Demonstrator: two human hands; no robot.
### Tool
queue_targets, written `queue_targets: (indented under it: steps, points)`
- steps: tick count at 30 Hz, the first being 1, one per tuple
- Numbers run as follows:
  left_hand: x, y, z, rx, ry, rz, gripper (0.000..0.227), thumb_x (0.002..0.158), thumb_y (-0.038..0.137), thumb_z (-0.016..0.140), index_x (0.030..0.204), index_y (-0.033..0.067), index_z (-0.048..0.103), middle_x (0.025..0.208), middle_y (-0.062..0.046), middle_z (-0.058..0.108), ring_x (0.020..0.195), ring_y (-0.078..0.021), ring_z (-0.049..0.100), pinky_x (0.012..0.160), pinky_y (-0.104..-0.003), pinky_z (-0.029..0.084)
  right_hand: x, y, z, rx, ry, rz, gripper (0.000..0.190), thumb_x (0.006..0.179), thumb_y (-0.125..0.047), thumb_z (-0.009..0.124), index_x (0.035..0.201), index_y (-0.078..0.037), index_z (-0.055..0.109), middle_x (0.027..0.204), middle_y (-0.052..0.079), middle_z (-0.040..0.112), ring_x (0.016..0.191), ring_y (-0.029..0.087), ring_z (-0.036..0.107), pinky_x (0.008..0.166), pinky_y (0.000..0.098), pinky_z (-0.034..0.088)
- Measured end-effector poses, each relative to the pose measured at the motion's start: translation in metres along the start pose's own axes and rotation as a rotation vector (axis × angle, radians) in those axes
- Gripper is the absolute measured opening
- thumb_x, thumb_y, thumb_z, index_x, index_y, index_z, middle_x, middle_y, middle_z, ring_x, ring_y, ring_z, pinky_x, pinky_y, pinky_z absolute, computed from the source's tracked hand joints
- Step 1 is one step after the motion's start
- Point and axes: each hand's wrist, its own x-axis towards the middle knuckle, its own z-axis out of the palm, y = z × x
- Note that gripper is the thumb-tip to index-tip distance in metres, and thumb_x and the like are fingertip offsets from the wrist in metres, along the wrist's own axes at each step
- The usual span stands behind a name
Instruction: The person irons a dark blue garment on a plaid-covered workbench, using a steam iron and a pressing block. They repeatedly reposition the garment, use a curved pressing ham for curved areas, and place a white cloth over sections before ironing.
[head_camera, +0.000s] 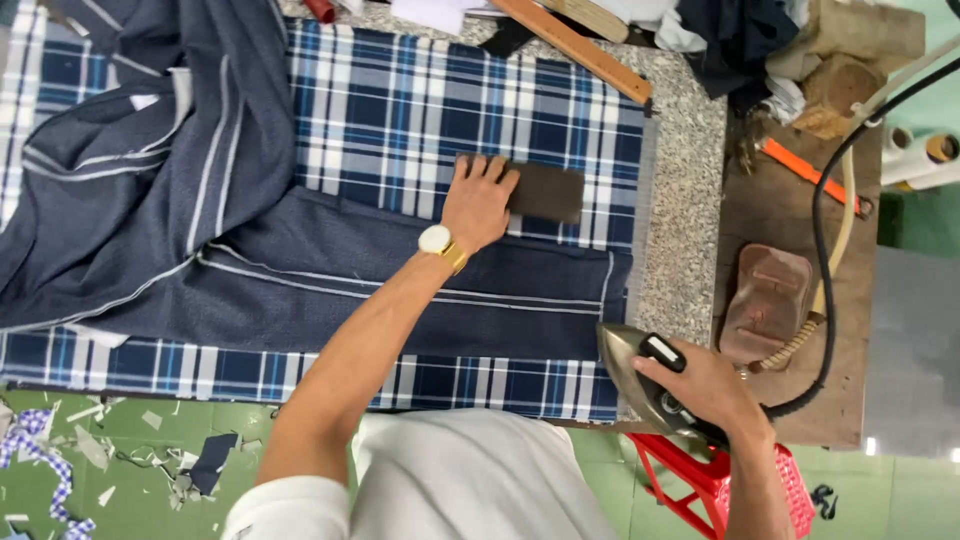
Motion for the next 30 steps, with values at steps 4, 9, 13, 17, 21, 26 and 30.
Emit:
queue_targets:
  steps: [4,9,13,17,21,26,30]
  points:
    - [-0.04,-0.013,0.037,-0.125,0.105,-0.078,0.044,0.086,0.024,0.072,0.126,0.0056,0.068,0.128,-0.017,0.062,0.121,-0.0328,0.055,0.101,-0.047,0.039,0.014,-0.028,0.024,0.028,-0.027,-0.074,0.054,0.085,-0.064,0.07,0.094,-0.011,0.077,0.073,0.01,0.074,0.07,0.025,0.07,0.066,0.035,0.054]
    - [-0.161,-0.035,0.021,-0.31,0.424,-0.111,0.032,0.103,0.018,0.058,0.128,0.0002,0.064,0.123,-0.019,0.065,0.122,-0.0329,0.06,0.11,-0.044,0.041,0.014,-0.116,0.044,-0.108,-0.072,-0.29,0.058,0.086,-0.065,0.066,0.091,-0.008,0.073,0.068,0.011,0.071,0.062,0.026,0.068,0.058,0.0352,0.051]
    - [-0.245,-0.104,0.007,-0.2,0.443,-0.248,0.03,0.101,0.016,0.059,0.127,0.0013,0.066,0.126,-0.019,0.066,0.126,-0.0324,0.058,0.113,-0.045,0.038,0.019,-0.184,0.068,-0.158,-0.116,-0.37,0.053,0.091,-0.06,0.064,0.095,-0.007,0.073,0.069,0.014,0.071,0.061,0.026,0.068,0.057,0.0367,0.049]
    - [-0.295,-0.168,-0.019,-0.08,0.378,-0.383,0.033,0.102,0.016,0.057,0.131,0.0013,0.063,0.129,-0.018,0.064,0.131,-0.0335,0.055,0.115,-0.046,0.035,0.02,-0.248,0.091,-0.225,-0.067,-0.527,0.064,0.089,-0.067,0.061,0.103,-0.006,0.073,0.077,0.016,0.074,0.07,0.031,0.072,0.06,0.0409,0.053]
    - [-0.313,-0.21,-0.026,0.032,0.366,-0.307,0.036,0.106,0.022,0.053,0.135,0.0022,0.06,0.132,-0.017,0.062,0.136,-0.033,0.052,0.115,-0.044,0.036,0.005,-0.316,0.108,-0.31,-0.072,-0.69,0.064,0.087,-0.064,0.062,0.108,-0.005,0.073,0.092,0.023,0.076,0.09,0.041,0.076,0.074,0.0487,0.059]
    - [-0.334,-0.237,-0.001,0.034,0.33,-0.296,0.041,0.104,0.024,0.052,0.141,0.0063,0.056,0.139,-0.015,0.058,0.135,-0.0315,0.052,0.114,-0.044,0.038,0.014,-0.36,0.136,-0.358,-0.086,-0.759,0.066,0.085,-0.066,0.061,0.107,-0.005,0.074,0.095,0.023,0.077,0.092,0.042,0.075,0.077,0.0491,0.059]
    - [-0.343,-0.234,0.0,0.016,0.317,-0.313,0.047,0.104,0.027,0.049,0.145,0.006,0.053,0.145,-0.018,0.053,0.138,-0.0328,0.049,0.114,-0.044,0.036,-0.03,-0.399,0.112,-0.436,-0.211,-0.74,0.077,0.085,-0.07,0.055,0.114,-0.002,0.074,0.11,0.028,0.075,0.109,0.045,0.07,0.095,0.0518,0.055]
